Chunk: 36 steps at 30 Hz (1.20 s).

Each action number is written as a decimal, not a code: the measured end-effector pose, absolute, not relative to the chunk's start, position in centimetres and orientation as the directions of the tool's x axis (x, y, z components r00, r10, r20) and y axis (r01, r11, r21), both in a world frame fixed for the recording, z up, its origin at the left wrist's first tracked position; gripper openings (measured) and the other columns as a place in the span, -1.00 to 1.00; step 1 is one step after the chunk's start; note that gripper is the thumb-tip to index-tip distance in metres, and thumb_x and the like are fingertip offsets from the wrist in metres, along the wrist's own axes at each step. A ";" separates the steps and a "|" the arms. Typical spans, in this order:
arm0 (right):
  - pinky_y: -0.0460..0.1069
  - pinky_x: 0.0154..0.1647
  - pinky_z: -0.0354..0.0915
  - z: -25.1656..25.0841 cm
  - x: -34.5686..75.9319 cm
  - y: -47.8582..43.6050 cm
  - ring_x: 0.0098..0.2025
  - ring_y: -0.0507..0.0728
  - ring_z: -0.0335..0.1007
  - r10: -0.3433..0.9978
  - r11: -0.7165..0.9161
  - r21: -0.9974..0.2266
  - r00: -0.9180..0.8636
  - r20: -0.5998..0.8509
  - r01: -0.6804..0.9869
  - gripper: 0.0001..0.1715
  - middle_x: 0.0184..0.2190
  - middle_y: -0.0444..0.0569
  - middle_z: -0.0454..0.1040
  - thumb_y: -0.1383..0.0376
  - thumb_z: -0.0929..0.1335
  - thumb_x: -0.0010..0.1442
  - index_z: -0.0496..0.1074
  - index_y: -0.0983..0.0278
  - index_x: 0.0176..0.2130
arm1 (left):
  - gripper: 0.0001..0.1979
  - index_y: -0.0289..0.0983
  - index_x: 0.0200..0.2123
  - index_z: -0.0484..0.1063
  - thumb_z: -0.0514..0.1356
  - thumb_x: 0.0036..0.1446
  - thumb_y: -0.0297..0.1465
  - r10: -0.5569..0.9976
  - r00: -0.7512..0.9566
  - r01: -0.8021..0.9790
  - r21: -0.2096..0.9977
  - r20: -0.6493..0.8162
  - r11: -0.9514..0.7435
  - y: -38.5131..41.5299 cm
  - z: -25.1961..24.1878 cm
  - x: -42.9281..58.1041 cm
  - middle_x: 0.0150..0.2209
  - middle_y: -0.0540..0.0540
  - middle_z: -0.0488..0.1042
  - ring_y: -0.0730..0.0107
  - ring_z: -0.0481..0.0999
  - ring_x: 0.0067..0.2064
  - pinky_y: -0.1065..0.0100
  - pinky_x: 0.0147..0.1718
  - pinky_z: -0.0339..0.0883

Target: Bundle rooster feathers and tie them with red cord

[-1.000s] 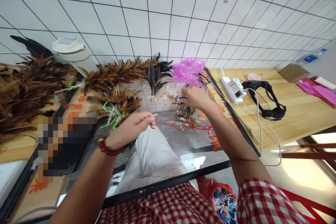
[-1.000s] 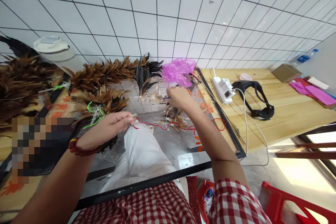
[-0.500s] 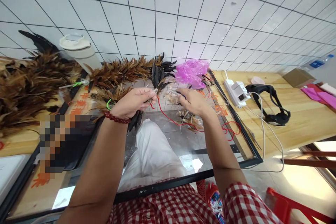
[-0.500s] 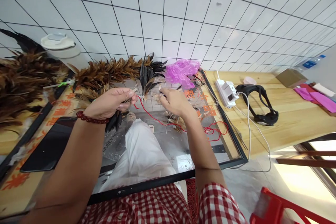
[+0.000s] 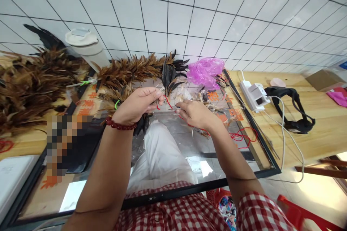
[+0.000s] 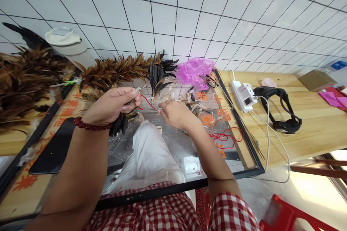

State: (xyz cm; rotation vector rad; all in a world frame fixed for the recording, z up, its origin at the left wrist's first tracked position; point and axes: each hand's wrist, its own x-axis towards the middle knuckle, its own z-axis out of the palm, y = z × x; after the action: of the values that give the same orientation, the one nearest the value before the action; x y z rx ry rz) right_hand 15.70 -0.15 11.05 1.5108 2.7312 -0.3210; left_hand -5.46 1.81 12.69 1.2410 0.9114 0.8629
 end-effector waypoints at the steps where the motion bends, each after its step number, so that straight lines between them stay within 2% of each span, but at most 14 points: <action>1: -0.03 -0.19 0.13 11.0 15.6 -0.1 -0.16 0.16 0.40 0.843 0.510 -0.173 -0.529 -0.093 0.843 -0.59 -0.18 0.10 0.49 0.19 0.12 0.35 0.39 0.32 -0.03 | -0.72 -0.38 -0.53 0.38 0.24 0.07 -0.27 0.911 0.398 -0.039 0.991 -0.104 0.130 1.7 12.8 -5.4 -0.55 -0.06 0.35 0.70 0.05 -0.66 0.52 -0.69 -0.14; 6: -0.02 -0.18 0.13 10.3 15.3 0.1 -0.16 0.16 0.41 0.857 0.502 -0.142 -0.513 -0.047 0.853 -0.64 -0.20 0.10 0.50 0.24 0.13 0.35 0.41 0.33 -0.11 | -0.71 -0.37 -0.51 0.36 0.24 0.07 -0.25 0.911 0.398 -0.023 0.992 -0.107 0.127 1.5 13.1 -5.4 -0.53 -0.05 0.36 0.69 0.05 -0.65 0.50 -0.68 -0.12; 10: -0.02 -0.18 0.13 10.0 15.8 0.5 -0.16 0.17 0.41 0.877 0.469 -0.162 -0.480 -0.034 0.868 -0.60 -0.21 0.12 0.51 0.25 0.10 0.36 0.42 0.35 -0.12 | -0.71 -0.37 -0.51 0.36 0.24 0.07 -0.25 0.915 0.393 -0.032 0.994 -0.086 0.107 1.4 13.3 -5.8 -0.52 -0.06 0.36 0.70 0.05 -0.65 0.50 -0.67 -0.14; 16: -0.01 -0.16 0.17 9.6 16.9 0.1 -0.11 0.20 0.41 0.890 0.430 -0.218 -0.452 -0.056 0.876 -0.52 -0.12 0.10 0.51 0.08 0.24 0.27 0.34 0.32 0.05 | -0.69 -0.37 -0.52 0.36 0.25 0.06 -0.23 0.885 0.455 -0.059 0.988 -0.098 0.140 0.9 13.6 -6.1 -0.50 -0.07 0.37 0.72 0.03 -0.65 0.50 -0.67 -0.16; 19: -0.01 -0.19 0.18 8.8 16.2 -0.5 -0.14 0.20 0.42 0.832 0.504 -0.198 -0.534 -0.151 0.841 -0.64 -0.18 0.10 0.51 0.17 0.28 0.24 0.43 0.32 -0.05 | -0.67 -0.37 -0.51 0.36 0.23 0.08 -0.20 0.843 0.525 -0.056 0.983 -0.120 0.175 0.7 13.2 -5.6 -0.49 -0.07 0.38 0.73 0.02 -0.65 0.49 -0.67 -0.16; 21: -0.01 -0.15 0.19 8.6 15.9 -0.9 -0.10 0.19 0.41 0.809 0.540 -0.197 -0.569 -0.144 0.818 -0.68 -0.16 0.11 0.48 0.23 0.28 0.24 0.45 0.32 -0.08 | -0.67 -0.37 -0.50 0.36 0.22 0.09 -0.20 0.826 0.547 -0.032 0.983 -0.133 0.179 0.5 13.0 -5.3 -0.49 -0.06 0.37 0.72 0.03 -0.65 0.49 -0.66 -0.17; 24: -0.03 -0.11 0.21 8.7 16.3 -1.6 -0.08 0.14 0.39 0.873 0.468 -0.221 -0.487 -0.037 0.856 -0.69 -0.10 0.08 0.44 0.31 0.21 0.28 0.44 0.31 -0.06 | -0.67 -0.37 -0.50 0.37 0.20 0.12 -0.20 0.827 0.547 0.001 0.989 -0.126 0.149 0.1 13.0 -5.1 -0.49 -0.06 0.37 0.72 0.04 -0.64 0.49 -0.66 -0.17; 27: -0.01 -0.15 0.25 8.5 17.1 -2.9 -0.15 0.14 0.40 0.919 0.369 -0.195 -0.387 -0.067 0.909 -0.71 -0.16 0.06 0.43 0.26 0.21 0.30 0.46 0.29 -0.12 | -0.66 -0.36 -0.50 0.37 0.18 0.14 -0.20 0.838 0.536 0.014 0.994 -0.096 0.105 -0.1 13.5 -5.3 -0.48 -0.07 0.38 0.70 0.04 -0.62 0.49 -0.64 -0.12; 29: 0.03 -0.13 0.27 7.6 17.0 -4.1 -0.12 0.21 0.39 0.939 0.325 -0.156 -0.338 -0.067 0.933 -0.61 -0.11 0.11 0.41 0.15 0.30 0.24 0.41 0.31 -0.02 | -0.66 -0.35 -0.50 0.37 0.17 0.14 -0.19 0.844 0.531 0.021 0.997 -0.075 0.075 -0.1 13.8 -5.5 -0.48 -0.06 0.38 0.68 0.05 -0.61 0.48 -0.64 -0.08; 31: 0.09 -0.04 0.27 6.1 16.4 -5.5 0.00 0.28 0.32 0.951 0.306 -0.156 -0.310 0.000 0.939 -0.33 0.02 0.19 0.34 0.02 0.36 0.15 0.30 0.36 0.12 | -0.66 -0.35 -0.50 0.37 0.17 0.14 -0.19 0.849 0.525 0.030 0.998 -0.061 0.053 0.0 14.0 -5.6 -0.48 -0.06 0.37 0.67 0.04 -0.61 0.47 -0.63 -0.08; 32: 0.11 0.01 0.26 5.3 16.1 -6.2 0.04 0.30 0.28 0.944 0.328 -0.172 -0.328 0.026 0.929 -0.27 0.06 0.21 0.31 -0.01 0.37 0.13 0.28 0.36 0.14 | -0.67 -0.35 -0.50 0.37 0.17 0.14 -0.19 0.851 0.521 0.036 0.998 -0.059 0.047 0.1 14.0 -5.6 -0.48 -0.06 0.37 0.67 0.04 -0.61 0.47 -0.63 -0.08; 34: 0.11 0.02 0.26 3.9 15.4 -7.7 0.03 0.26 0.28 0.924 0.379 -0.214 -0.381 0.033 0.900 -0.40 0.02 0.16 0.33 0.04 0.33 0.19 0.31 0.32 0.11 | -0.67 -0.34 -0.50 0.37 0.16 0.14 -0.19 0.851 0.522 0.051 0.998 -0.058 0.037 0.2 13.8 -5.4 -0.48 -0.06 0.37 0.66 0.04 -0.61 0.47 -0.63 -0.08; 36: 0.07 -0.05 0.29 3.0 15.1 -9.6 -0.09 0.20 0.33 0.911 0.399 -0.255 -0.411 0.005 0.881 -0.60 -0.12 0.08 0.39 0.16 0.26 0.28 0.35 0.29 0.04 | -0.67 -0.34 -0.49 0.37 0.16 0.14 -0.19 0.850 0.523 0.074 0.997 -0.061 0.026 0.3 13.6 -5.3 -0.47 -0.06 0.38 0.65 0.06 -0.60 0.47 -0.63 -0.07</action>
State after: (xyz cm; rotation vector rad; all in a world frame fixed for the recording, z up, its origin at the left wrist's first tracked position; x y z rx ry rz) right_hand 15.11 -9.63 3.03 1.7710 2.7441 -0.3510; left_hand -5.34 0.28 13.61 1.4338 0.8575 0.7309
